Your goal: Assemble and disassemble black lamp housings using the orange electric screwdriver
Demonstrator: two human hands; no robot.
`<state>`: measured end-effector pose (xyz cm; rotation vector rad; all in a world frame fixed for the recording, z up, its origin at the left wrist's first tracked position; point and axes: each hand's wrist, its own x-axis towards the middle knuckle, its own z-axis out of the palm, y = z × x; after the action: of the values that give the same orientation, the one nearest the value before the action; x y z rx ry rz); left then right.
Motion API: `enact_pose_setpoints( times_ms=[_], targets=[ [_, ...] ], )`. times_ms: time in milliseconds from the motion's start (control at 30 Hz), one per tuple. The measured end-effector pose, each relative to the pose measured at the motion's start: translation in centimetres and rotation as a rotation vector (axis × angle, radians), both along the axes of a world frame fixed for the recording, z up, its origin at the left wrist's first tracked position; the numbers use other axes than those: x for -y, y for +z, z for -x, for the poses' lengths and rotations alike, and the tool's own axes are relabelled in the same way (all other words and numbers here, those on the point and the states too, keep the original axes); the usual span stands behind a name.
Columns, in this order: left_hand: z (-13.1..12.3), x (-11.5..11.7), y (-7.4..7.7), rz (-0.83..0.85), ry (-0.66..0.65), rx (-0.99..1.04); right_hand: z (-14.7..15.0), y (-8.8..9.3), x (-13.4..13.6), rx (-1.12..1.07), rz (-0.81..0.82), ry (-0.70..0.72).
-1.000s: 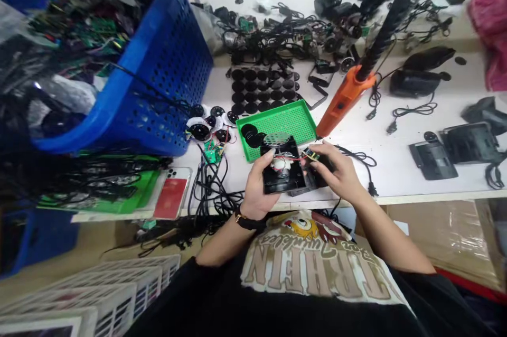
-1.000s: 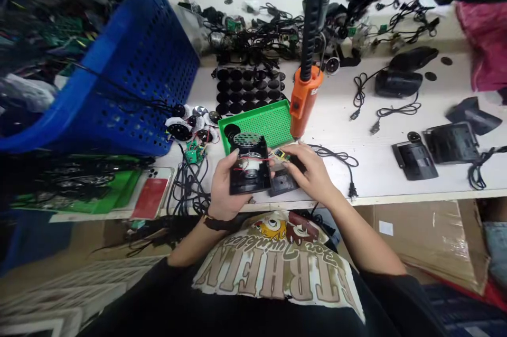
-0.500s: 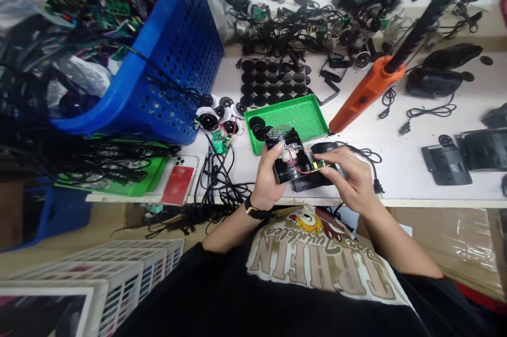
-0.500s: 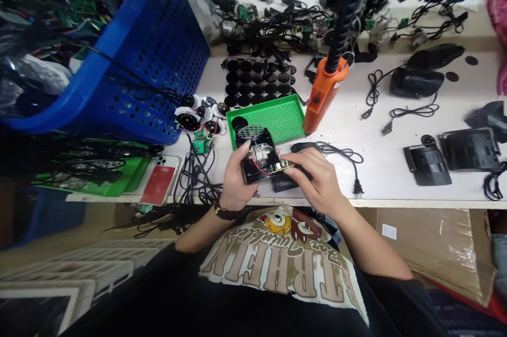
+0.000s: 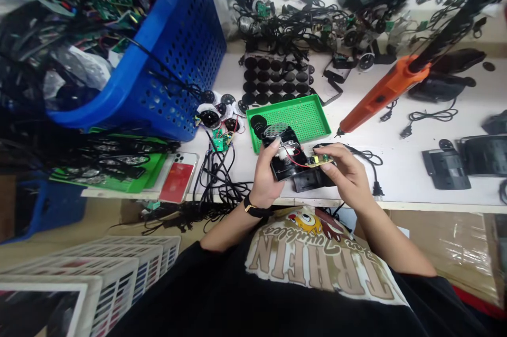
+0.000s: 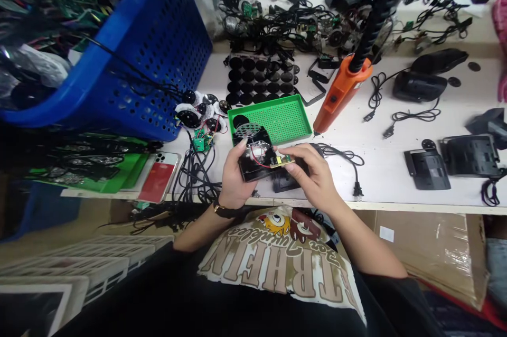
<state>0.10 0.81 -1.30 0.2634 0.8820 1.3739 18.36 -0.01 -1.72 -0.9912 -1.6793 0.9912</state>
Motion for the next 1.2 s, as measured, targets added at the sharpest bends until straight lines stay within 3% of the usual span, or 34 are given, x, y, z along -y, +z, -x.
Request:
enact_pose_setpoints(
  times_ms=[300,633,800,1067,1200],
  targets=[
    [0.8,-0.5,0.0,-0.014,0.001,0.025,-1.6,0.5,-0.4,-0.046,0.261,0.214],
    [0.4,-0.2,0.4,-0.005,-0.044,0.000,-0.6,1.8,-1.7,0.166,0.100,0.156],
    [0.1,-0.3,0.0,-0.013,-0.066,0.023,0.5,2.4,-1.8,0.229,-0.039,0.212],
    [0.4,-0.6,-0.8,-0.032,-0.051,-0.021,1.5,2.0,-2.0,0.262,-0.258,0.240],
    [0.3,-0.4,-1.0,-0.018,-0.087,-0.024,1.5,1.8,-1.9,0.282,-0.337,0.179]
  ],
)
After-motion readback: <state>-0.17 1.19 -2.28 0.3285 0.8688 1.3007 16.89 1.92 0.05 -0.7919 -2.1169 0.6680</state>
